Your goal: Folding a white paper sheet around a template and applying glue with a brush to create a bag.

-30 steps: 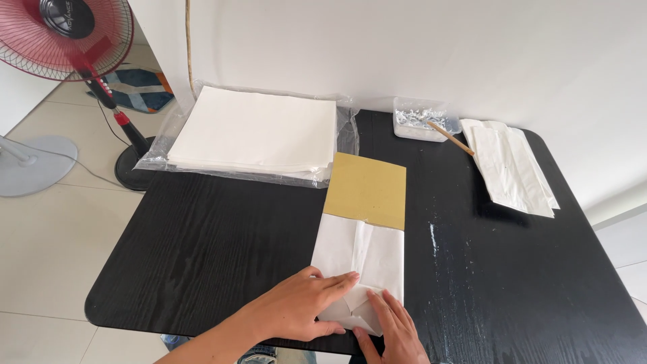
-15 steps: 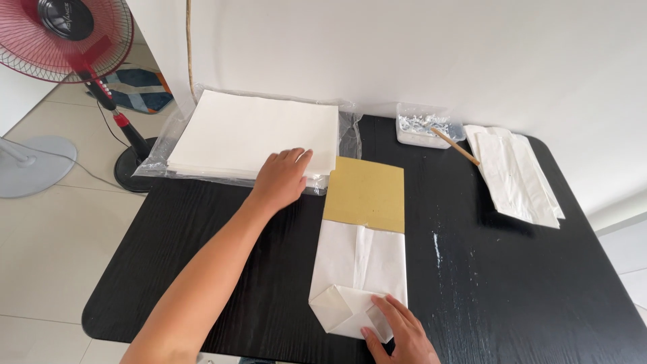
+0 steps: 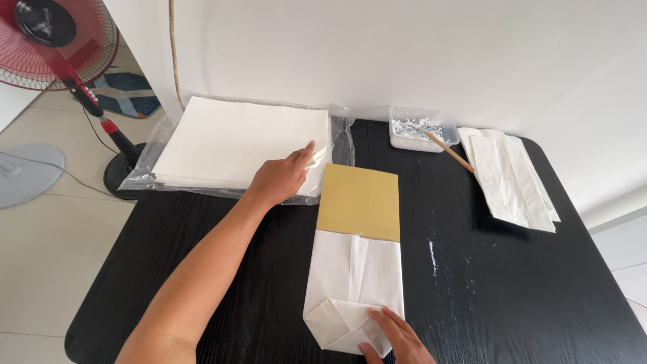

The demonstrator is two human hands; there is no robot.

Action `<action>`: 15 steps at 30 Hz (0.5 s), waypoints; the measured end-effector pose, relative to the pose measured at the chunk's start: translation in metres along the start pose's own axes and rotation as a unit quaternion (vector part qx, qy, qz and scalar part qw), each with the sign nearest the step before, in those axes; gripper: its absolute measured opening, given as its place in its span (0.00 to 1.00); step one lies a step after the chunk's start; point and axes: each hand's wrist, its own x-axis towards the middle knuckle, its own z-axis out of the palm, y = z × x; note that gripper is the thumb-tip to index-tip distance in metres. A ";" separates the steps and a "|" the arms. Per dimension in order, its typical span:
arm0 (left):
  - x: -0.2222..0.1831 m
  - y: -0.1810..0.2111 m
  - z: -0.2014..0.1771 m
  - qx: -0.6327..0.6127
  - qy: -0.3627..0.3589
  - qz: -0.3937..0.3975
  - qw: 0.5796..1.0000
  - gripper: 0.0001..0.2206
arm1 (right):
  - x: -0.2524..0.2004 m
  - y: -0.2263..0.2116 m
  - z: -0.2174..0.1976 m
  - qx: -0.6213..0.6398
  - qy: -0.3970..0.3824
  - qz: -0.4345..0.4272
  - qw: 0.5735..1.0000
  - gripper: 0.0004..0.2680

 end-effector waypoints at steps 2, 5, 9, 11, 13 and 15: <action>0.004 0.006 -0.013 -0.035 -0.040 -0.051 0.997 0.32 | 0.001 -0.002 -0.002 -0.003 -0.013 0.002 1.000 0.26; 0.006 0.018 -0.026 -0.087 -0.122 -0.123 0.981 0.38 | 0.005 0.002 -0.002 -0.006 -0.032 -0.006 0.999 0.26; 0.000 0.013 -0.004 -0.064 -0.093 -0.068 0.991 0.36 | 0.002 -0.002 -0.006 -0.010 -0.047 -0.021 0.999 0.27; -0.008 0.019 -0.006 -0.047 -0.058 -0.057 0.996 0.35 | 0.001 -0.002 -0.006 -0.018 -0.049 -0.024 0.998 0.28; -0.018 0.030 -0.020 -0.027 -0.022 -0.045 0.998 0.34 | 0.000 -0.001 -0.005 -0.025 -0.050 -0.030 0.998 0.29; -0.031 0.049 -0.043 -0.089 -0.048 -0.041 0.994 0.33 | -0.001 0.002 -0.004 -0.023 -0.043 -0.034 0.998 0.29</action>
